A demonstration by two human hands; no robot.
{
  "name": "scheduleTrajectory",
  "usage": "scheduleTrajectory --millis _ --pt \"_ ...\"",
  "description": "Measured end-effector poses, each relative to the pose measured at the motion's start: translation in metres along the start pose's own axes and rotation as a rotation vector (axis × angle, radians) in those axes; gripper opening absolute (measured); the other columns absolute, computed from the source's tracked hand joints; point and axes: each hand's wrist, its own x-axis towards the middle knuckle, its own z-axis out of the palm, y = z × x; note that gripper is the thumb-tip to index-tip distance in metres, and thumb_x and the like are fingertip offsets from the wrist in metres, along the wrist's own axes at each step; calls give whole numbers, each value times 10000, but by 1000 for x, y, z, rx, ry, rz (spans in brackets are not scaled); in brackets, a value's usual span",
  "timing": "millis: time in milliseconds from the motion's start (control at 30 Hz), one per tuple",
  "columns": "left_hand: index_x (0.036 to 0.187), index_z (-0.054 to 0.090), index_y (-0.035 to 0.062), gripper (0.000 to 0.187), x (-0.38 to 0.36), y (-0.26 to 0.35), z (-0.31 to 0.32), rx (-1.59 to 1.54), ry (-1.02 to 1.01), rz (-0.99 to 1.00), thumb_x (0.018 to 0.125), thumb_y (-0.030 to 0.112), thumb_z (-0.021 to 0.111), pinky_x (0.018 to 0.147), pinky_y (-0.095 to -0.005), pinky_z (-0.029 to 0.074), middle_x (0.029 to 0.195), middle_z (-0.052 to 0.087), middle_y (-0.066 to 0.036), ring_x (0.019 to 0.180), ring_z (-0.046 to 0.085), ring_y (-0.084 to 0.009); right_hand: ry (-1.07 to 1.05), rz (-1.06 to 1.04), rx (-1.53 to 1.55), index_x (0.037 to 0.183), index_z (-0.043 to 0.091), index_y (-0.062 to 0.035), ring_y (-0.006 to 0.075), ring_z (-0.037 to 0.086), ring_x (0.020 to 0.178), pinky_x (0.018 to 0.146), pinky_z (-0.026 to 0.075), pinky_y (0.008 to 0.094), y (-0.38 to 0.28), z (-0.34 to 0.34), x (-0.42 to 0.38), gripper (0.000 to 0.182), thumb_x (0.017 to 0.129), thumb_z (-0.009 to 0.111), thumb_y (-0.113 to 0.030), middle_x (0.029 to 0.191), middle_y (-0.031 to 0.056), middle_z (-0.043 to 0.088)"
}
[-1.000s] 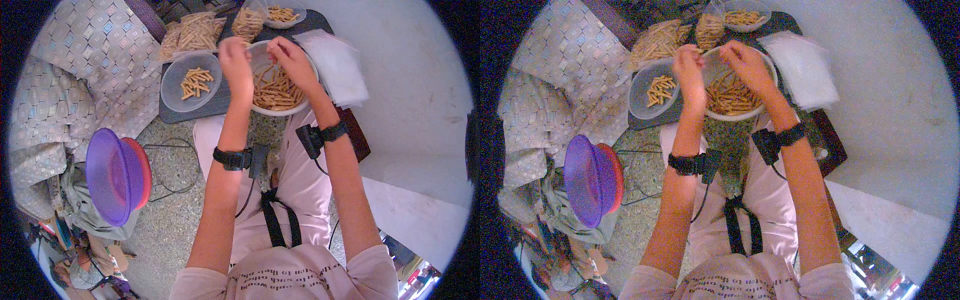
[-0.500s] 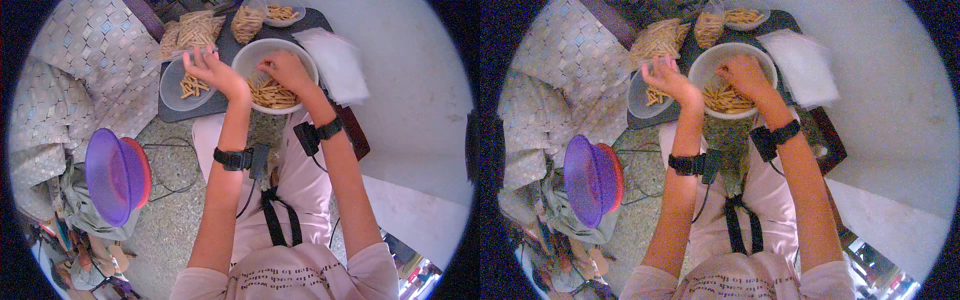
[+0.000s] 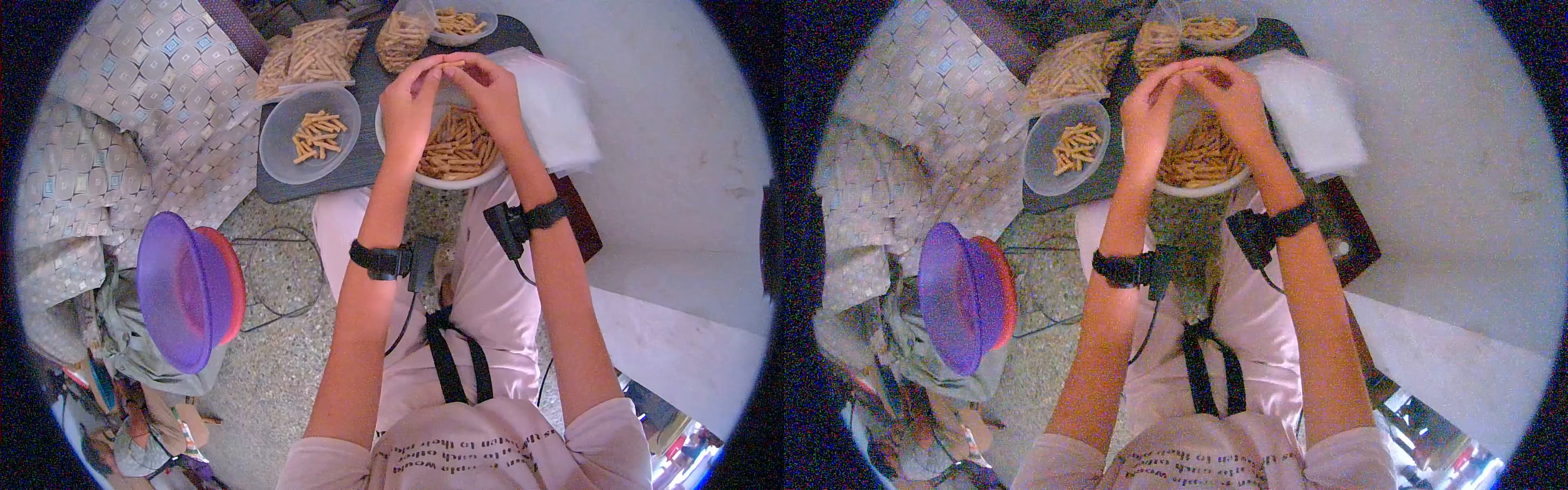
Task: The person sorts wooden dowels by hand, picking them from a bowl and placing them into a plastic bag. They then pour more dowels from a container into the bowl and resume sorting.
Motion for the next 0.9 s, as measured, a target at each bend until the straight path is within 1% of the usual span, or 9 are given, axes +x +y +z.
scheduleTrajectory --millis 67,167,367,467,567,667,767,867,900 --pt "1018 645 3 199 -2 8 -2 49 -4 -29 860 106 584 738 -258 485 905 681 -95 806 637 -138 11 -19 73 977 666 -43 133 616 825 779 477 267 -4 2 -1 209 829 645 -190 911 55 674" --pt "993 649 -4 186 -2 6 -2 117 -1 -79 846 100 602 724 -257 484 868 681 -91 785 638 -134 15 12 71 977 668 -46 132 619 833 778 479 263 -8 2 -2 208 827 648 -188 932 50 675" --pt "929 661 -12 161 -4 6 -5 147 -32 -97 808 93 651 699 -258 484 817 679 -81 740 621 -119 -50 -39 69 971 671 -41 137 624 838 776 483 263 -3 3 -1 215 821 655 -194 935 52 677" --pt "906 669 -6 152 -3 0 -4 173 16 -118 795 99 670 694 -255 483 796 678 -74 726 612 -110 -92 -126 -61 971 667 -40 133 621 842 779 482 261 -10 2 -3 205 829 646 -187 939 49 675" --pt "902 669 0 147 0 -1 -5 106 43 -81 793 98 672 695 -249 484 814 678 -65 735 612 -102 -12 6 11 978 663 -38 128 614 860 794 476 267 -6 3 -2 200 840 635 -179 951 48 672" --pt "925 667 13 149 3 -6 -4 -54 44 -47 802 97 666 700 -239 482 836 671 -52 756 608 -97 25 -17 51 979 664 -38 128 607 880 809 471 277 -4 2 0 197 856 616 -183 954 49 669" --pt "941 661 15 192 0 9 -6 -91 62 -68 818 163 673 755 -241 472 917 663 -55 821 596 -108 -81 3 13 986 659 -30 153 612 887 820 468 289 0 -1 1 235 866 599 -224 955 61 670" --pt "948 648 21 181 1 9 -4 -168 105 -48 843 168 643 712 -238 466 874 650 -43 779 577 -103 -304 62 -143 1032 644 -34 114 571 878 785 452 277 -8 1 -3 282 880 591 -266 958 15 650" --pt "952 641 23 179 1 7 -5 -133 127 -60 853 171 630 692 -237 460 859 643 -39 761 566 -98 -319 10 -178 1021 646 -38 138 585 858 767 459 297 -4 2 -3 297 880 582 -292 938 33 656"
